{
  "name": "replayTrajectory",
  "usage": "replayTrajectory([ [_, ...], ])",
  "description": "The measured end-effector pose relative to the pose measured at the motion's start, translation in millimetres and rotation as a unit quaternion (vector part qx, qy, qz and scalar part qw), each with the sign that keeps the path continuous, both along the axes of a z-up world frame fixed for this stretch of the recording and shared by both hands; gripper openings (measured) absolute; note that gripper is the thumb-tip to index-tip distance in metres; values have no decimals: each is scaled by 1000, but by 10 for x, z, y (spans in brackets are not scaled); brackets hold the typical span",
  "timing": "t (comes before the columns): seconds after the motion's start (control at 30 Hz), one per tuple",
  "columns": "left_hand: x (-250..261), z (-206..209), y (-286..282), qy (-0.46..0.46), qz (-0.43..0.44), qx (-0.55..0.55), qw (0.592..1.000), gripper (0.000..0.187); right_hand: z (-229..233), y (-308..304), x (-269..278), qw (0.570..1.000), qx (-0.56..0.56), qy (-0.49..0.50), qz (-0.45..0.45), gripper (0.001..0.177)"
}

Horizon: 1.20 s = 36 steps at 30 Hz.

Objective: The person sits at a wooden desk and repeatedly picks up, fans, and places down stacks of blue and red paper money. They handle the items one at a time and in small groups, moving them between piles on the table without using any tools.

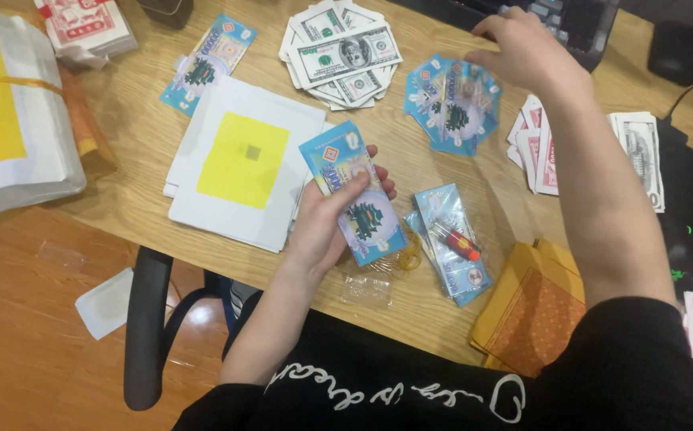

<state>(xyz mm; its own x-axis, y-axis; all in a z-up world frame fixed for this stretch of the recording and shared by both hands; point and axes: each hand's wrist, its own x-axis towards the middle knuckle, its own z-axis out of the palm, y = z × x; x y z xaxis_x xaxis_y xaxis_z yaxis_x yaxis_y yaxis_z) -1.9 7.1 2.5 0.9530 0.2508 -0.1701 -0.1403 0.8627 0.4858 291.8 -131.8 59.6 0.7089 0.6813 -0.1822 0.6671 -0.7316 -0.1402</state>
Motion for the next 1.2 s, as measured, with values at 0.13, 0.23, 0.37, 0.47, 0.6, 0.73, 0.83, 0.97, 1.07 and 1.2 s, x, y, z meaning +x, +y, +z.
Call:
replayTrajectory([
  [0.13, 22, -125, 74, -38, -14, -82, 996, 49, 377, -51, -1084, 992, -73, 100, 18, 26],
  [0.23, 3, -165, 95, -62, -45, -187, 979, 50, 200, -339, -1659, 941, -239, 237, 26, 39],
  [0.37, -37, -288, 47, -85, -40, -152, 984, 59, -168, -669, -1762, 957, -210, 182, 82, 33],
  [0.47, -53, -327, -19, -76, -45, -118, 989, 62, 38, -651, -1705, 955, -69, 288, 18, 31],
  [0.6, -22, -369, -167, -95, -81, -142, 982, 73, 57, -687, -1647, 868, 333, 358, -91, 28],
  [0.73, -36, -255, -264, -97, -83, -130, 983, 96, 85, -665, -1661, 834, 397, 368, -107, 26],
  [0.83, -18, -235, -284, -94, -71, -101, 988, 105, 31, -656, -1711, 826, 426, 359, -87, 25],
  [0.97, 34, -404, -326, -123, -104, -137, 977, 82, 97, -507, -2082, 879, 411, 239, 10, 32],
  [1.07, 130, -707, -395, -135, -109, -135, 976, 74, 112, -402, -2368, 916, 347, 52, 194, 26],
  [1.2, 116, -622, -496, -152, -105, -117, 976, 73, -61, -319, -2448, 847, 241, -256, 398, 14],
])
